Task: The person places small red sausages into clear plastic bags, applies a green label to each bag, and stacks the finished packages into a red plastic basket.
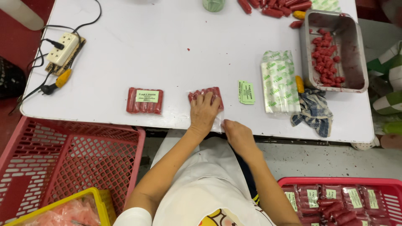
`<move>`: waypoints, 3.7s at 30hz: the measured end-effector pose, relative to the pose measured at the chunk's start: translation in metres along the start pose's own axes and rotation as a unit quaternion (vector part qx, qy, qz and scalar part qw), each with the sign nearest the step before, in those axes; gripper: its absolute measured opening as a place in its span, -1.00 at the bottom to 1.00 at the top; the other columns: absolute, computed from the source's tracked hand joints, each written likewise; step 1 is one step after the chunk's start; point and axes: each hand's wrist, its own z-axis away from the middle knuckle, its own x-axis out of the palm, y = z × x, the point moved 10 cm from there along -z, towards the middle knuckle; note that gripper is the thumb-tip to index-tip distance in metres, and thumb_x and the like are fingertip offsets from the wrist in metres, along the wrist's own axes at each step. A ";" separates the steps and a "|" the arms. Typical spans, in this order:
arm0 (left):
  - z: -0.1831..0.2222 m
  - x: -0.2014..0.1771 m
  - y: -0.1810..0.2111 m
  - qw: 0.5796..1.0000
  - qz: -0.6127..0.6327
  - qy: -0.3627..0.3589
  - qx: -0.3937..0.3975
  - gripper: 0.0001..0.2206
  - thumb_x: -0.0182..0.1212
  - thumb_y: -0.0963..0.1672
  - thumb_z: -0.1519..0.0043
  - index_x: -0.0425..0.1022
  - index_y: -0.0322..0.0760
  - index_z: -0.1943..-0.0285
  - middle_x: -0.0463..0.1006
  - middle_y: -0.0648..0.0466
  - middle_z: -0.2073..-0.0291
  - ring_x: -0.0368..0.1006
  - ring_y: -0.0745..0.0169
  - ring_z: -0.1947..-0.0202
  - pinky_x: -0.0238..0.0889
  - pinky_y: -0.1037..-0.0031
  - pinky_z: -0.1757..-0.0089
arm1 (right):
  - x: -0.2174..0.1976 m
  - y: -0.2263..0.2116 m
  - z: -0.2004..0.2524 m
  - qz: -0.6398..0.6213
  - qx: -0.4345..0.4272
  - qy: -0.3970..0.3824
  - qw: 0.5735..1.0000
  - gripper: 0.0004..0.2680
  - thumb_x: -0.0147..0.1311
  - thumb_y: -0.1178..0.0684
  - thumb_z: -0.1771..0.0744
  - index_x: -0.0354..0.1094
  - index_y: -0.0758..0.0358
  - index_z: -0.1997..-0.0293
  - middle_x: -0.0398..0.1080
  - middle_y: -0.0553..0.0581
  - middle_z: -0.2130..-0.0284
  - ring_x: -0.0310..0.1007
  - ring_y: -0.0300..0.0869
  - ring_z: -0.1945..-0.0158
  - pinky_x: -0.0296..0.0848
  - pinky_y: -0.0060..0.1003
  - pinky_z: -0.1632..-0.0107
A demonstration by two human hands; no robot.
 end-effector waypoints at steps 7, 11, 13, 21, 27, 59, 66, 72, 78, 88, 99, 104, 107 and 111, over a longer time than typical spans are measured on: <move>0.028 -0.014 0.016 0.999 0.035 -0.009 0.036 -0.84 0.27 -0.09 -0.22 0.53 -0.08 0.05 0.48 -0.01 0.09 0.43 -0.08 0.07 0.20 0.26 0.21 | -0.047 0.079 -0.039 -0.132 0.168 0.037 0.976 -0.75 -0.19 0.06 -0.47 0.31 0.39 -0.21 0.38 0.40 0.20 0.46 0.38 0.10 0.44 0.32 0.13; 0.027 -0.053 0.035 0.979 0.189 -0.069 0.035 -0.86 0.10 -0.23 -0.24 0.49 -0.20 0.07 0.50 -0.06 0.06 0.46 -0.14 -0.03 0.29 0.21 0.02 | -0.028 0.107 -0.039 -0.036 0.209 0.053 0.976 -0.78 -0.05 0.04 -0.45 0.44 0.22 -0.18 0.27 0.18 0.22 0.54 0.22 0.32 0.54 0.14 0.25; 0.021 -0.069 0.045 0.959 0.265 -0.096 0.017 -0.79 0.00 -0.27 -0.23 0.47 -0.20 0.03 0.49 -0.04 0.02 0.47 -0.11 -0.06 0.30 0.24 -0.04 | -0.020 0.107 -0.027 -0.023 0.181 0.099 0.978 -0.83 0.03 0.04 -0.44 0.53 0.20 -0.07 0.24 0.09 0.28 0.54 0.13 0.37 0.55 0.03 0.32; -0.007 0.046 0.043 0.704 0.571 -0.274 -0.321 -0.52 0.15 -0.22 -0.22 0.26 -0.36 -0.37 0.49 -0.40 0.00 0.55 -0.38 -0.02 0.44 0.05 -0.01 | -0.024 0.106 0.000 -0.009 0.119 0.270 0.955 -0.90 0.17 0.07 -0.40 0.54 0.04 0.01 0.25 -0.06 0.24 0.53 -0.10 0.31 0.50 -0.24 0.33; -0.007 0.051 0.044 0.718 0.551 -0.244 -0.347 -0.49 0.21 -0.22 -0.21 0.25 -0.19 -0.39 0.62 -0.12 0.29 0.64 -0.13 0.24 0.45 0.18 0.16 | -0.063 0.057 0.033 -0.167 0.085 0.318 0.929 -0.84 0.16 0.20 -0.40 0.55 0.20 -0.10 0.33 0.09 0.25 0.49 -0.02 0.34 0.45 -0.27 0.35; 0.021 -0.060 -0.044 0.932 0.349 -0.071 -0.072 -0.84 0.18 -0.20 -0.28 0.53 -0.29 -0.02 0.46 -0.09 0.06 0.42 -0.20 0.03 0.34 0.15 0.04 | 0.045 -0.021 0.002 -0.753 0.396 0.049 0.523 -0.88 0.20 0.05 -0.36 0.36 0.24 0.25 -0.02 -0.04 0.79 -0.01 -0.32 0.85 -0.05 -0.54 0.77; 0.030 -0.036 -0.038 0.966 0.198 -0.164 -0.011 -0.82 0.15 -0.04 -0.33 0.58 -0.12 0.03 0.45 -0.06 -0.03 0.41 -0.24 -0.05 0.36 0.10 0.09 | 0.029 -0.009 0.008 -0.688 0.410 0.017 0.599 -0.70 -0.03 0.09 -0.41 0.17 0.20 -0.32 -0.06 -0.03 0.72 -0.03 -0.32 0.76 -0.04 -0.54 0.74; 0.006 0.015 -0.011 0.978 0.158 -0.131 0.035 -0.83 0.45 -0.09 -0.06 0.59 -0.20 0.27 0.45 -0.02 0.15 0.42 -0.18 0.03 0.31 0.15 0.12 | 0.039 0.014 0.056 -0.752 0.230 -0.065 0.614 -0.50 0.10 0.21 -0.30 0.11 0.17 -0.44 0.24 0.20 0.76 0.09 -0.28 0.88 0.09 -0.49 0.82; 0.018 0.094 0.079 0.931 0.173 -0.255 0.197 -0.78 0.41 -0.13 -0.11 0.59 -0.14 0.08 0.52 -0.03 -0.03 0.37 -0.13 -0.22 0.24 0.03 -0.15 | 0.063 0.012 0.058 -0.563 0.252 -0.112 0.780 -0.81 0.06 0.12 -0.38 0.49 0.17 -0.11 0.51 0.24 0.60 0.34 -0.20 0.79 0.21 -0.40 0.78; -0.035 0.049 -0.048 0.780 0.515 -0.301 -0.190 -0.83 0.13 -0.03 -0.36 0.37 -0.12 0.00 0.58 -0.08 0.41 0.60 -0.19 0.22 0.39 0.08 0.15 | -0.006 0.042 -0.003 -0.712 0.136 0.164 0.669 -0.40 0.18 0.02 -0.34 -0.25 0.23 -0.47 0.26 0.43 -0.19 0.45 -0.04 0.10 0.58 -0.27 0.12; -0.035 -0.068 -0.105 0.853 0.497 -0.059 -0.150 -0.90 0.34 -0.22 -0.20 0.55 -0.10 0.26 0.64 0.15 0.32 0.58 0.18 0.25 0.40 0.48 0.14 | -0.051 -0.023 -0.096 -0.287 -0.093 0.163 0.939 -0.95 0.34 0.11 -0.31 0.55 0.14 0.29 0.41 0.07 0.22 0.33 -0.08 0.14 0.35 -0.31 0.20; 0.061 -0.079 -0.073 0.918 0.375 -0.049 -0.121 -0.90 0.23 -0.26 -0.24 0.52 -0.17 0.22 0.59 0.14 0.34 0.58 0.17 0.26 0.45 0.46 0.15 | -0.010 -0.048 -0.036 -0.309 -0.073 -0.020 0.948 -0.95 0.15 0.14 -0.33 0.51 0.21 0.24 0.36 0.15 0.32 0.40 0.06 0.29 0.42 -0.11 0.24; 0.079 -0.067 -0.058 0.956 0.276 -0.059 -0.079 -0.86 0.08 -0.23 -0.33 0.43 -0.21 0.30 0.49 0.12 0.41 0.53 0.14 0.35 0.44 0.45 0.25 | -0.002 -0.046 -0.023 -0.350 -0.038 -0.028 0.936 -0.94 0.13 0.16 -0.35 0.47 0.28 0.29 0.33 0.14 0.42 0.39 0.05 0.38 0.41 -0.12 0.26; 0.049 -0.037 -0.087 0.909 0.332 -0.132 -0.215 -0.90 0.13 -0.17 -0.31 0.35 -0.23 0.28 0.41 -0.04 0.50 0.51 -0.15 0.39 0.38 0.21 0.34 | -0.058 -0.061 -0.002 -0.139 -0.173 0.320 0.921 -0.80 0.33 0.11 -0.30 0.49 0.37 0.06 0.33 0.20 0.26 0.41 0.09 0.21 0.45 -0.06 0.08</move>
